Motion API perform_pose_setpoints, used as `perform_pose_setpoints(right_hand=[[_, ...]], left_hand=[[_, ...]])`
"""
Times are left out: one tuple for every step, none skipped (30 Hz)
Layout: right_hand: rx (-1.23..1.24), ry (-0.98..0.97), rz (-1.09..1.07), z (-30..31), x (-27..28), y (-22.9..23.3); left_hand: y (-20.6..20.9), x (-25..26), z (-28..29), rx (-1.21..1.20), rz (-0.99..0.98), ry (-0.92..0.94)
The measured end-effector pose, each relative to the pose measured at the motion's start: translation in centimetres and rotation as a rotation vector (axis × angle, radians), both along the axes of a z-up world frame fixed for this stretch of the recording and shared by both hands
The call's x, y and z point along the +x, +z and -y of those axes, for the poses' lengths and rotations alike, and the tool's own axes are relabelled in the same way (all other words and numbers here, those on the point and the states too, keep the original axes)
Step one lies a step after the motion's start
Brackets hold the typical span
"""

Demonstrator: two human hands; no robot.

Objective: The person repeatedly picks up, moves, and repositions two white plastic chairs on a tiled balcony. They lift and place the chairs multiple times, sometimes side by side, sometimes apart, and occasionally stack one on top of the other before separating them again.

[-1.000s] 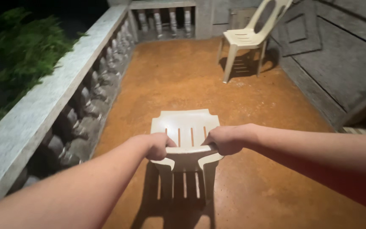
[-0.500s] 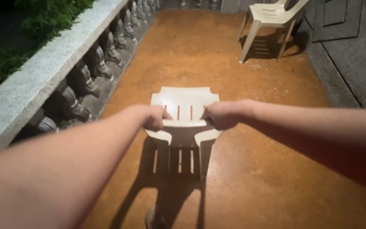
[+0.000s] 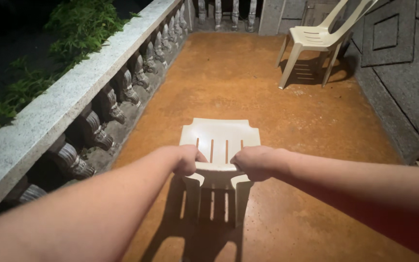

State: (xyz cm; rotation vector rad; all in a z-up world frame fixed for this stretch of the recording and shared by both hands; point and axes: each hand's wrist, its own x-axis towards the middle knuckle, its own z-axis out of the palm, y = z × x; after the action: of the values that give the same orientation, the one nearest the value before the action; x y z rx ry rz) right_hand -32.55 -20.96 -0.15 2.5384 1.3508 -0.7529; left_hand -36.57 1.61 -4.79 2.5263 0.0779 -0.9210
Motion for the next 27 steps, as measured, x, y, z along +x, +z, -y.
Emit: perform_pose_setpoints(right_hand=[[0.024,0.003,-0.029,0.1,0.1,0.0],[0.047,0.006,-0.058,0.3,0.2,0.0],[0.062,0.003,-0.064,0.2,0.2,0.0],[0.076,0.001,-0.069,0.1,0.1,0.0],[0.091,-0.003,-0.073,0.1,0.1,0.0],[0.083,-0.002,-0.069,0.1,0.0,0.1],[0.075,-0.003,-0.062,0.3,-0.1,0.2],[0.067,-0.003,-0.055,0.4,-0.2,0.3],[0.023,-0.02,-0.05,0.4,-0.4,0.4],[-0.02,-0.037,-0.045,0.4,-0.5,0.5],[-0.062,-0.052,-0.04,0.4,-0.6,0.5],[-0.077,-0.061,-0.047,0.3,-0.7,0.5],[-0.092,-0.066,-0.054,0.0,-0.8,0.5],[-0.107,-0.071,-0.061,-0.1,-0.9,0.5],[-0.076,-0.08,-0.053,-0.3,-1.0,0.5],[-0.045,-0.089,-0.046,-0.4,-1.1,0.5],[-0.015,-0.101,-0.037,-0.3,-1.2,0.5],[-0.03,-0.084,-0.014,-0.4,-1.2,0.5],[-0.043,-0.073,0.01,-0.3,-1.3,0.5],[-0.056,-0.061,0.034,-0.2,-1.3,0.5],[-0.053,-0.049,0.049,-0.2,-1.3,0.5],[-0.051,-0.037,0.065,-0.1,-1.4,0.5],[-0.048,-0.026,0.081,0.0,-1.4,0.6],[-0.035,-0.009,0.09,0.2,-1.4,0.6],[-0.021,0.004,0.099,0.5,-1.5,0.6],[-0.007,0.018,0.108,0.7,-1.4,0.6],[0.003,0.019,0.103,0.8,-1.4,0.6]], left_hand=[[0.2,0.0,-0.4,-0.014,-0.004,-0.028],[0.3,0.0,-0.5,-0.029,-0.008,-0.055],[0.4,0.1,-0.8,-0.019,-0.026,-0.04],[0.6,0.0,-1.2,-0.009,-0.044,-0.025],[0.7,0.0,-1.4,0.002,-0.06,-0.011],[0.7,0.0,-1.5,-0.011,-0.048,-0.022],[0.8,-0.1,-1.4,-0.024,-0.035,-0.036],[0.9,-0.1,-1.1,-0.037,-0.021,-0.049],[0.9,-0.2,-0.9,-0.034,-0.012,-0.073],[1.0,-0.4,-0.6,-0.03,-0.003,-0.097],[1.0,-0.5,-0.4,-0.025,0.006,-0.12],[1.0,-0.8,-0.2,-0.008,0.028,-0.106],[1.0,-1.0,0.0,0.008,0.05,-0.089],[1.0,-1.2,0.1,0.024,0.072,-0.071],[1.0,-1.3,0.2,0.034,0.065,-0.061],[1.0,-1.3,0.2,0.045,0.057,-0.051],[1.0,-1.3,0.2,0.054,0.051,-0.043],[1.0,-1.2,0.2,0.051,0.038,-0.028],[1.0,-1.1,0.2,0.049,0.025,-0.017],[1.0,-1.1,0.4,0.047,0.012,-0.007],[0.9,-1.1,0.4,0.029,0.023,0.014],[0.8,-1.2,0.5,0.01,0.035,0.035],[0.8,-1.4,0.7,-0.009,0.046,0.056],[0.7,-1.5,0.8,-0.004,0.04,0.069],[0.7,-1.7,1.1,0.001,0.033,0.08],[0.8,-1.8,1.4,0.006,0.027,0.09],[0.9,-2.0,1.5,0.011,0.023,0.088]])
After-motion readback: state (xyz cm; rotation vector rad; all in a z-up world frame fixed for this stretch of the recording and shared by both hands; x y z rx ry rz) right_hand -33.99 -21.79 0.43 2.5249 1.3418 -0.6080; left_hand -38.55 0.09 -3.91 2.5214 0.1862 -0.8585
